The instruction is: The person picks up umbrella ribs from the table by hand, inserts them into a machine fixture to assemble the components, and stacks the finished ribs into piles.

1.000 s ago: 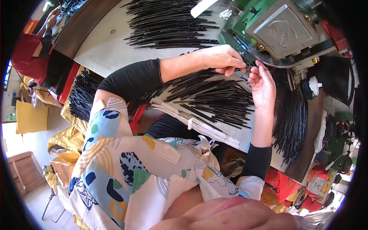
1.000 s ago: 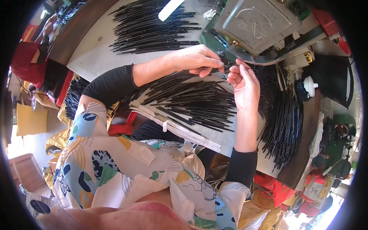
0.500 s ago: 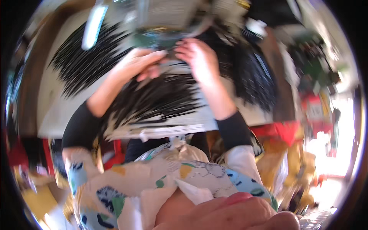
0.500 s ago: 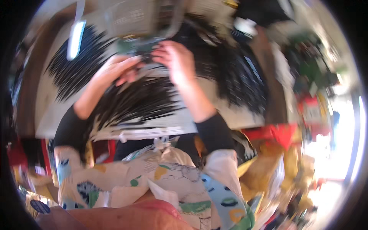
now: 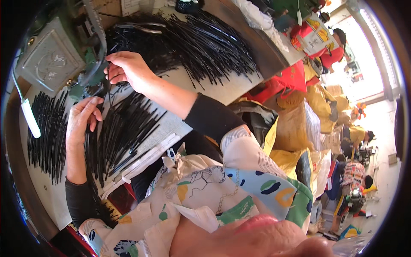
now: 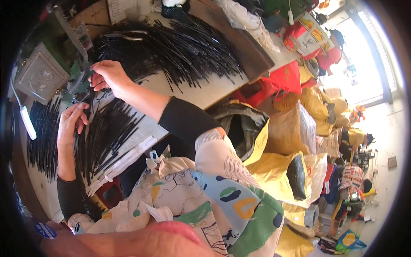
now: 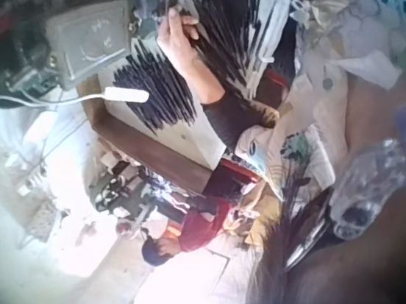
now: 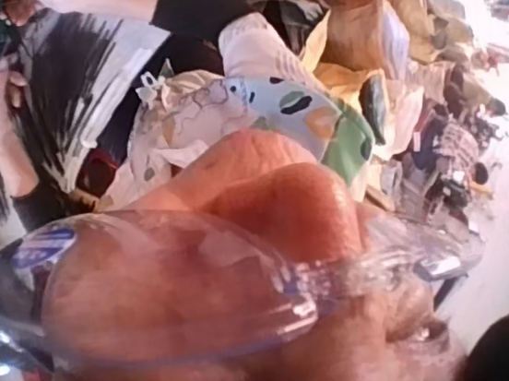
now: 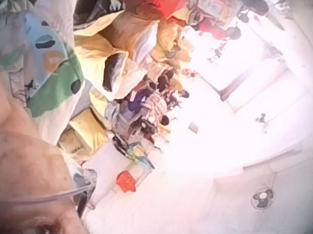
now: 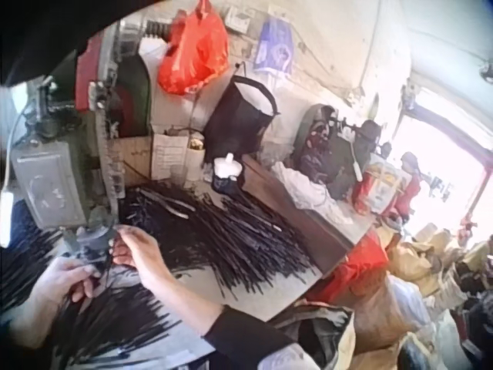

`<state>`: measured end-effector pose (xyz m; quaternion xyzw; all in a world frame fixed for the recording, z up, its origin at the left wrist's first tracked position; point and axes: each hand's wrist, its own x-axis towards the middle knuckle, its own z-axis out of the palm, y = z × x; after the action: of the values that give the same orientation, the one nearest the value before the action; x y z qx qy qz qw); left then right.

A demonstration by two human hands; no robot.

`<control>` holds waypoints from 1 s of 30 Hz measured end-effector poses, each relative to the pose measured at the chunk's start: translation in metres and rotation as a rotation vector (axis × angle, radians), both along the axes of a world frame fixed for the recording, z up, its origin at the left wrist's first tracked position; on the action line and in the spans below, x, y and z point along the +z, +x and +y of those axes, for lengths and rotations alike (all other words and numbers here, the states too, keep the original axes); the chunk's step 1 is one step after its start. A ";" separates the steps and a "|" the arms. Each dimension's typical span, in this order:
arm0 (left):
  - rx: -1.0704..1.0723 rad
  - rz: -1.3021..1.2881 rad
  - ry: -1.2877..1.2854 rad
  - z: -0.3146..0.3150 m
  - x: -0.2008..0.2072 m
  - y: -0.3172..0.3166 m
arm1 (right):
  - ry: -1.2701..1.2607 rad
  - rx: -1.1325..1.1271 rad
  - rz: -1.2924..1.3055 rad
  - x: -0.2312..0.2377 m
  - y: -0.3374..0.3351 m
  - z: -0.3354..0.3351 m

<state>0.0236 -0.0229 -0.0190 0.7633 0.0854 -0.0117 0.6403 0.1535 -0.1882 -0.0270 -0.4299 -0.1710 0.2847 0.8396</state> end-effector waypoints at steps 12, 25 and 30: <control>-0.006 0.004 0.020 0.002 -0.002 0.000 | -0.069 0.060 -0.006 0.001 -0.002 0.001; -0.013 0.015 0.028 0.001 -0.004 0.000 | -0.067 0.083 -0.004 0.000 -0.002 0.001; -0.013 0.007 0.032 0.001 -0.001 0.000 | -0.073 0.099 -0.015 0.004 -0.004 0.001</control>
<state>0.0232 -0.0217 -0.0197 0.7741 0.0831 -0.0172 0.6274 0.1493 -0.1876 -0.0231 -0.4535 -0.1876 0.3286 0.8070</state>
